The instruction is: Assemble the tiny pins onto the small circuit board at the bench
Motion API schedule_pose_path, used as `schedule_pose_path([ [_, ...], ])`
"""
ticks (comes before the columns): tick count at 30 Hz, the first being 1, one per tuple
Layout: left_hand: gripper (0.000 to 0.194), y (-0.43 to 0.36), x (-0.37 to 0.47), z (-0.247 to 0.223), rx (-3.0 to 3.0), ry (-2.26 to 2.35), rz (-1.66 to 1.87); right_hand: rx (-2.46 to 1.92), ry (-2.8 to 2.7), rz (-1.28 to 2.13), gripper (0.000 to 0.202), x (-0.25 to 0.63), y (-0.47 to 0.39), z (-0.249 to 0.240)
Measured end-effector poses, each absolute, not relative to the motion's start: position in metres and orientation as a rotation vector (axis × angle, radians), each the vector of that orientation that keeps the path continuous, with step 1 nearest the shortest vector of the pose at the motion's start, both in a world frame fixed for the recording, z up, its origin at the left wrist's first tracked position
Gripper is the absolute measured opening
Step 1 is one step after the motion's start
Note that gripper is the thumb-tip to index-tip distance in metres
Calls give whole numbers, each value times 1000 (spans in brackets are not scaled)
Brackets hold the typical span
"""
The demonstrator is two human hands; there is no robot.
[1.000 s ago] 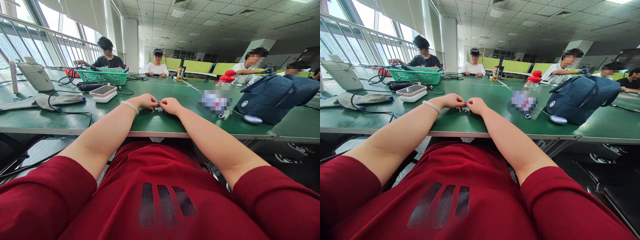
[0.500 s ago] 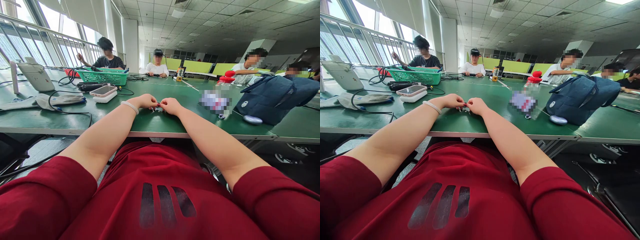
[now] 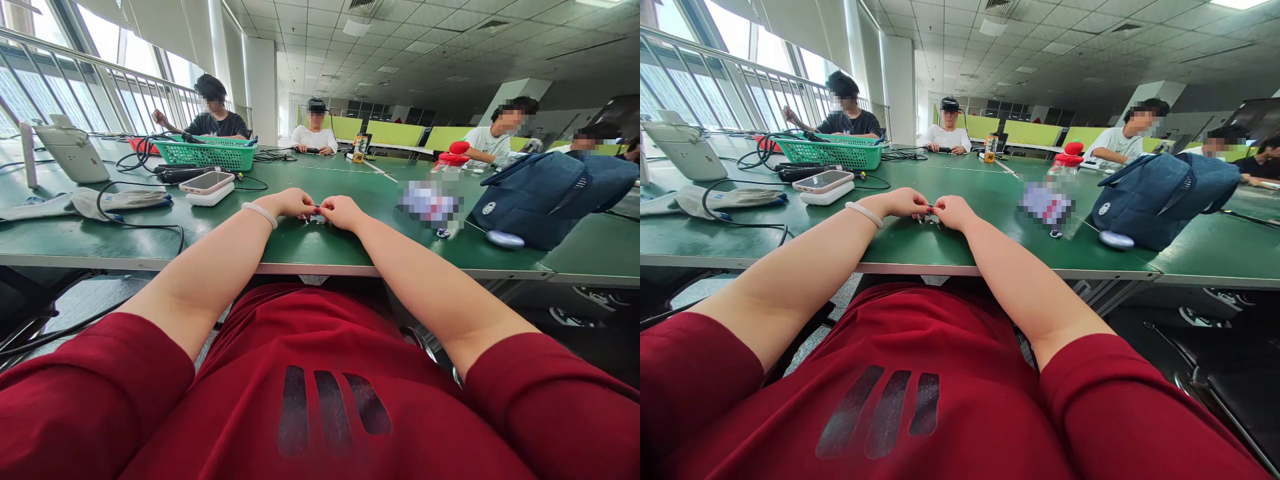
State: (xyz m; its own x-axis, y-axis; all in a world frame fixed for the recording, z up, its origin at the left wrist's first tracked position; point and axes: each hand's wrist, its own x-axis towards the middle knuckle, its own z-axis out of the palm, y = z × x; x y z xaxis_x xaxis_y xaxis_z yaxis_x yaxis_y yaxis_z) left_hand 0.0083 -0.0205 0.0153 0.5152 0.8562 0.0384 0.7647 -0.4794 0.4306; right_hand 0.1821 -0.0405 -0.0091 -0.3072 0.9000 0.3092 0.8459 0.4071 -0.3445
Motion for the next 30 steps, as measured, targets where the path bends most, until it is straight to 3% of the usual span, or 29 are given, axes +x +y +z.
schedule_pose_path([
  [30, 37, -22, 9, 17, 2456, 1356, 297, -1468, -2233, 146, 25, 183, -37, -12],
])
